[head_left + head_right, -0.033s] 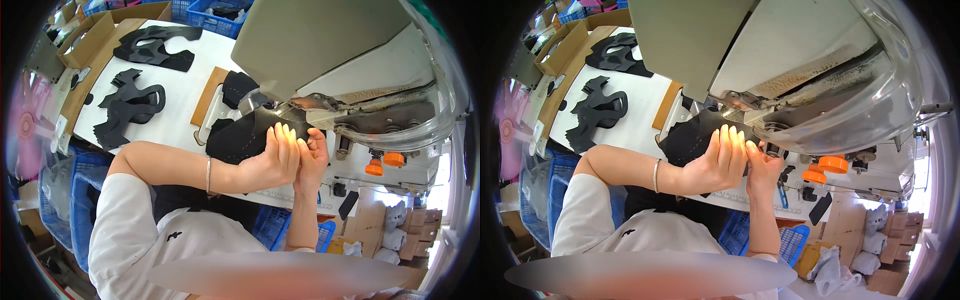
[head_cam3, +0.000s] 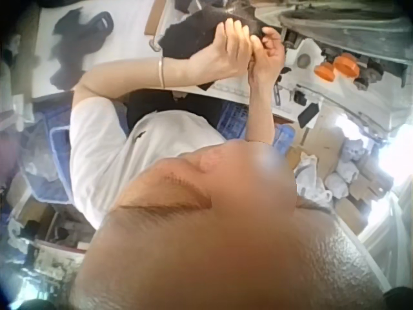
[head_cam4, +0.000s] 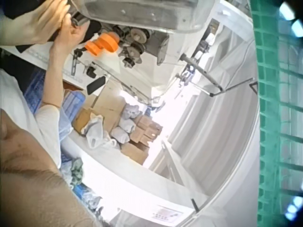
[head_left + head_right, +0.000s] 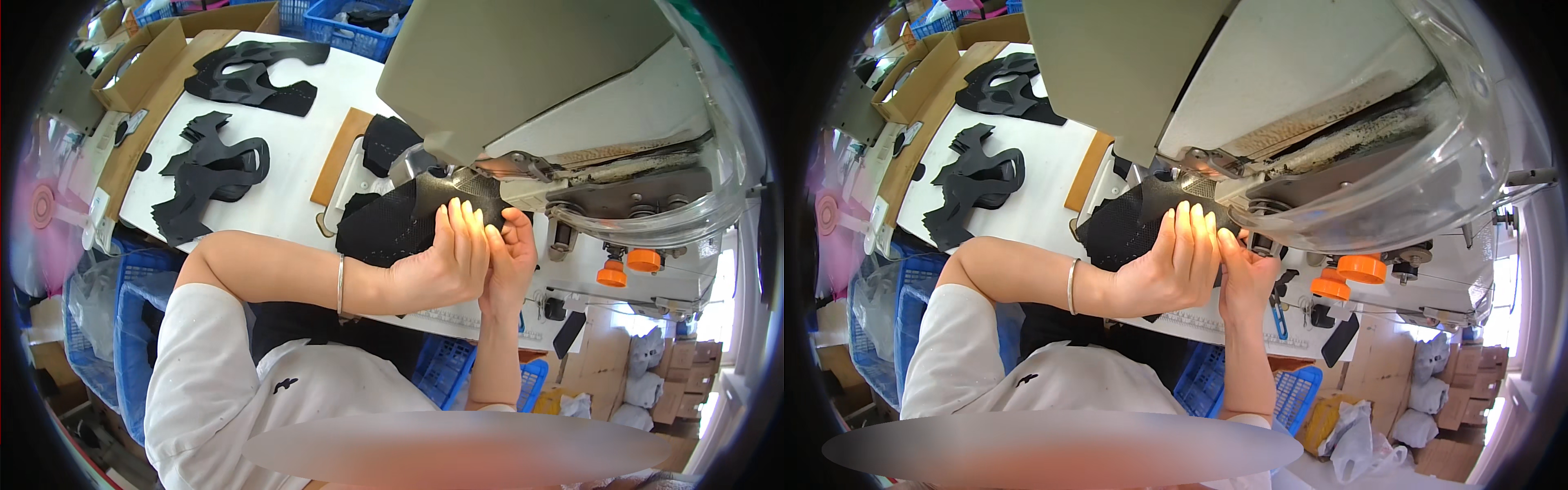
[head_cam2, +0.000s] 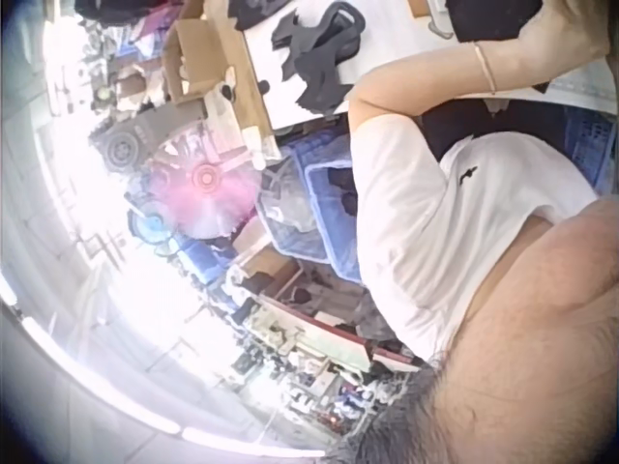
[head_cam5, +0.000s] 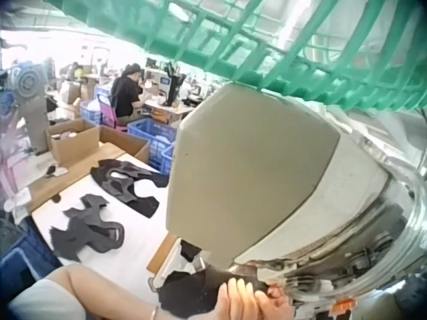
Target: The person assembles shoe uppers by aligning fabric and mesh pieces and stitching them together using a sewing machine.
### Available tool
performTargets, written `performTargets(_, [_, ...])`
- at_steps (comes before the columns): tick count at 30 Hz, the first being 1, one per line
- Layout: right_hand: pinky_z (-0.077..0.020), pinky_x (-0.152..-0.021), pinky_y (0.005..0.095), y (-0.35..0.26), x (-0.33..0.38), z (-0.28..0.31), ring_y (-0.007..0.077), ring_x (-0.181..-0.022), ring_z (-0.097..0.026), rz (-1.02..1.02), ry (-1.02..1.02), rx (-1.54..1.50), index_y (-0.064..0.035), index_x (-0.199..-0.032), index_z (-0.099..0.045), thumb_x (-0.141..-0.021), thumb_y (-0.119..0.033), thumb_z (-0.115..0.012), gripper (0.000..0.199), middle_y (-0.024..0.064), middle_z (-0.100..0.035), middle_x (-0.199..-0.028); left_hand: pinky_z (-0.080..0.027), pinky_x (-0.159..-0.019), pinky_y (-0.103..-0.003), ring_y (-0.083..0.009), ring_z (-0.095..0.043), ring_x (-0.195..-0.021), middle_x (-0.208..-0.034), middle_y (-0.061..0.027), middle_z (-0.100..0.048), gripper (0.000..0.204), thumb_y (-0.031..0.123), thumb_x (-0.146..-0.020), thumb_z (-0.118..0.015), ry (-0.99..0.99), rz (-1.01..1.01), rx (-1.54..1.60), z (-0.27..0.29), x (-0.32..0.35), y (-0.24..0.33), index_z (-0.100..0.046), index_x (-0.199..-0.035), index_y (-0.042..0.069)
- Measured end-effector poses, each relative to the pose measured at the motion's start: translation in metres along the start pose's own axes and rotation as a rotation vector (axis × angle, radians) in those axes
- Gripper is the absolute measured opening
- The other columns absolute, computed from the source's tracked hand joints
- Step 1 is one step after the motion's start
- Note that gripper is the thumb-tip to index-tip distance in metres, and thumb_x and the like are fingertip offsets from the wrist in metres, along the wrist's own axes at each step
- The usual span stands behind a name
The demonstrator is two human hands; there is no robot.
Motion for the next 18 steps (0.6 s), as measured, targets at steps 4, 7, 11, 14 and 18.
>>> performTargets(4, [-0.0409, -0.058, 0.0174, 0.0, -0.004, -0.001, 0.0033, -0.069, -0.052, -0.022, 0.028, 0.04, -0.003, -0.117, -0.049, -0.09, 0.005, -0.053, 0.028, 0.0006, -0.057, -0.091, -0.057, -0.073, -0.047, -0.0394, -0.069, -0.081, -0.088, -0.0273, -0.069, 0.036, 0.019, -0.073, -0.058, 0.017, 0.004, 0.024, -0.002, 0.001, 0.001, -0.069, -0.09, -0.011])
performTargets(7, [-0.0406, -0.06, 0.0162, -0.013, -0.004, -0.008, 0.0031, -0.071, -0.053, -0.035, -0.004, 0.126, -0.0032, -0.117, -0.049, -0.089, 0.003, -0.056, 0.029, 0.0016, -0.059, -0.089, -0.058, -0.073, -0.046, -0.0393, -0.069, -0.082, -0.089, -0.0278, -0.069, 0.037, 0.019, -0.073, -0.057, 0.019, 0.011, 0.045, -0.002, 0.002, -0.002, -0.069, -0.09, -0.011])
performTargets(11, [-0.0444, -0.07, 0.0192, -0.023, -0.011, 0.008, 0.0057, -0.077, -0.056, -0.209, -0.112, 0.67, -0.0018, -0.11, -0.054, -0.089, -0.01, -0.063, 0.024, 0.0034, -0.062, -0.088, -0.058, -0.074, -0.046, -0.0391, -0.069, -0.082, -0.088, -0.0274, -0.069, 0.036, 0.019, -0.073, -0.057, 0.031, -0.029, 0.091, -0.004, 0.005, -0.007, -0.069, -0.089, -0.011])
performTargets(14, [-0.0516, -0.068, 0.0346, -0.041, -0.03, 0.024, 0.0233, -0.068, -0.065, 0.312, -0.034, 1.153, -0.0011, -0.095, -0.068, -0.083, -0.015, -0.072, 0.018, 0.0097, -0.069, -0.082, -0.058, -0.075, -0.046, -0.0384, -0.069, -0.084, -0.088, -0.0268, -0.069, 0.036, 0.018, -0.072, -0.057, 0.042, -0.067, 0.11, -0.003, 0.009, -0.01, -0.069, -0.089, -0.011])
performTargets(18, [-0.0472, -0.087, 0.036, -0.012, -0.084, 0.044, 0.0261, -0.094, -0.063, 0.452, -0.134, 1.549, -0.005, -0.11, -0.066, -0.09, -0.029, -0.065, 0.032, 0.0107, -0.069, -0.102, -0.057, -0.08, -0.043, -0.0336, -0.069, -0.086, -0.089, -0.0226, -0.068, 0.031, 0.013, -0.073, -0.057, 0.087, -0.125, 0.168, 0.0, 0.017, -0.019, -0.067, -0.089, -0.011])
Point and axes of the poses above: each hand's wrist, its own x-axis away from the middle knuckle, its own z-axis out of the back of the hand, y = z × x, the point moved 7 cm from there along -x, towards the middle knuckle
